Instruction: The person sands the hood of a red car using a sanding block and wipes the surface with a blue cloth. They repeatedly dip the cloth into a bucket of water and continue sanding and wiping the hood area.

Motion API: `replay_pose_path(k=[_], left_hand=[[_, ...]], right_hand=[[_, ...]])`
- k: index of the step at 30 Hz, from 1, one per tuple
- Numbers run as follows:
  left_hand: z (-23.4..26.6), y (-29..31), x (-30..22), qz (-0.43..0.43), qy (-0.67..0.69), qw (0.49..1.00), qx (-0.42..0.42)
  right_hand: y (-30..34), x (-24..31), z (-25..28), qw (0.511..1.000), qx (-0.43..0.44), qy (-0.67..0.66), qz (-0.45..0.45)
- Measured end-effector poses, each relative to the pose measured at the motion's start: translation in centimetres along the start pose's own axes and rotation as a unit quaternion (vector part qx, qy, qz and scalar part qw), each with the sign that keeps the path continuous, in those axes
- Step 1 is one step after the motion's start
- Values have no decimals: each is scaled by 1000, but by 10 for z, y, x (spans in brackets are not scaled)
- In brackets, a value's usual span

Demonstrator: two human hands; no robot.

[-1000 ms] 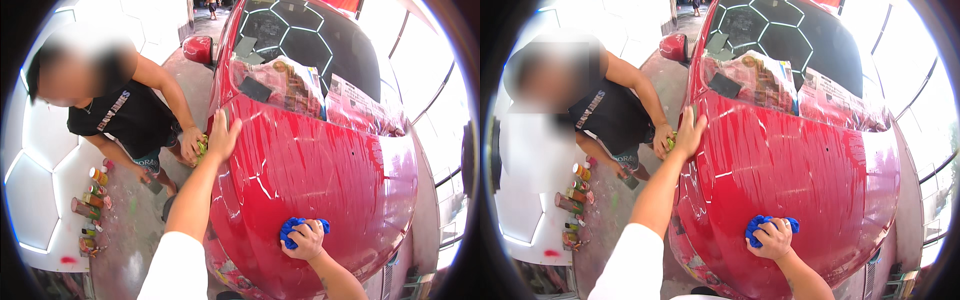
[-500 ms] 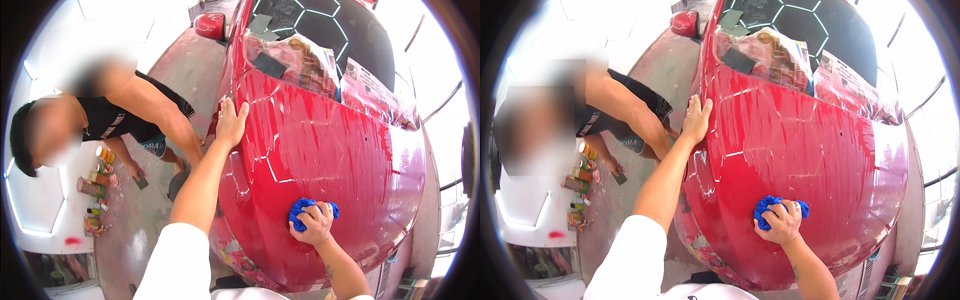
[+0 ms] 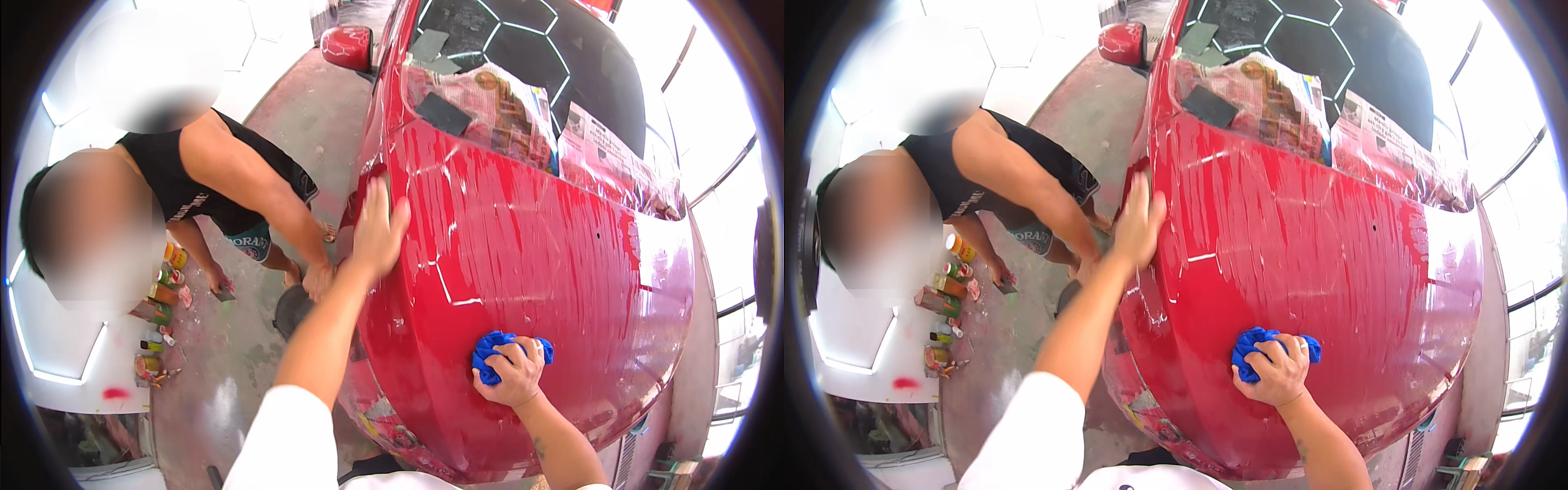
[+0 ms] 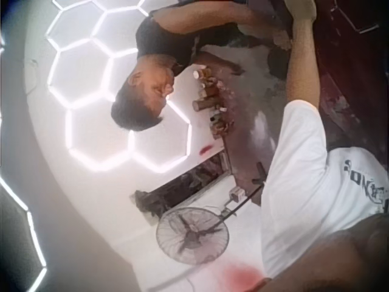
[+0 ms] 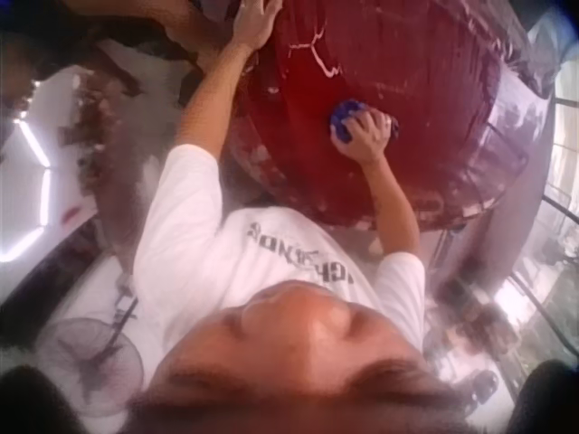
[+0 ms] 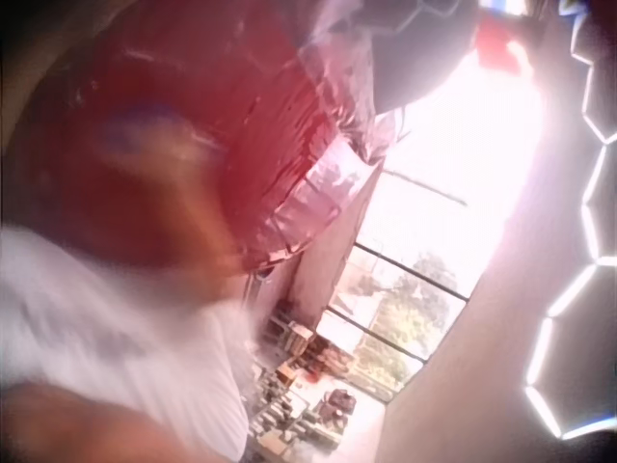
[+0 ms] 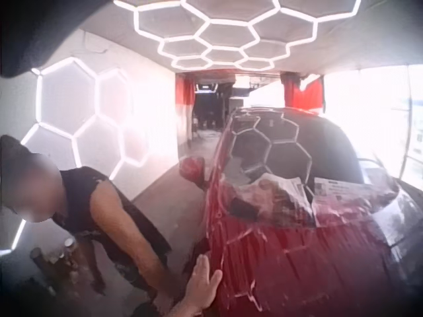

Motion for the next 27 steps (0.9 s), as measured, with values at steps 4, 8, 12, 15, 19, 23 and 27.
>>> replay_pose_path(k=[4, 8, 12, 15, 19, 23, 27], left_hand=[[-22, 140, -13, -90, -126, 987, 51], [-4, -7, -4, -65, -27, 998, -5], [14, -84, 11, -15, -3, 999, -30], [-26, 63, -18, -50, -57, 997, 26], [-35, 246, -38, -70, -134, 986, 70], [5, 124, -28, 37, -123, 991, 25], [-28, 154, -46, 30, -175, 983, -44]], right_hand=[[6, -5, 2, 1000, -2, 6, -11], [-4, 0, 2, 1000, -15, -14, 3], [-14, 5, -2, 999, -18, -27, 11], [4, -4, 2, 1000, -1, -2, -10], [3, -6, 2, 1000, -8, -5, -7], [-4, 6, -2, 1000, 1, -23, 13], [-2, -1, 5, 1000, 3, -3, 9]])
Point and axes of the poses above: each hand's wrist, its own y-axis away from the middle knuckle, its own z-axis out of the back of the hand, x = y × z, the point moved 4 cm from there along -y, towards the middle knuckle
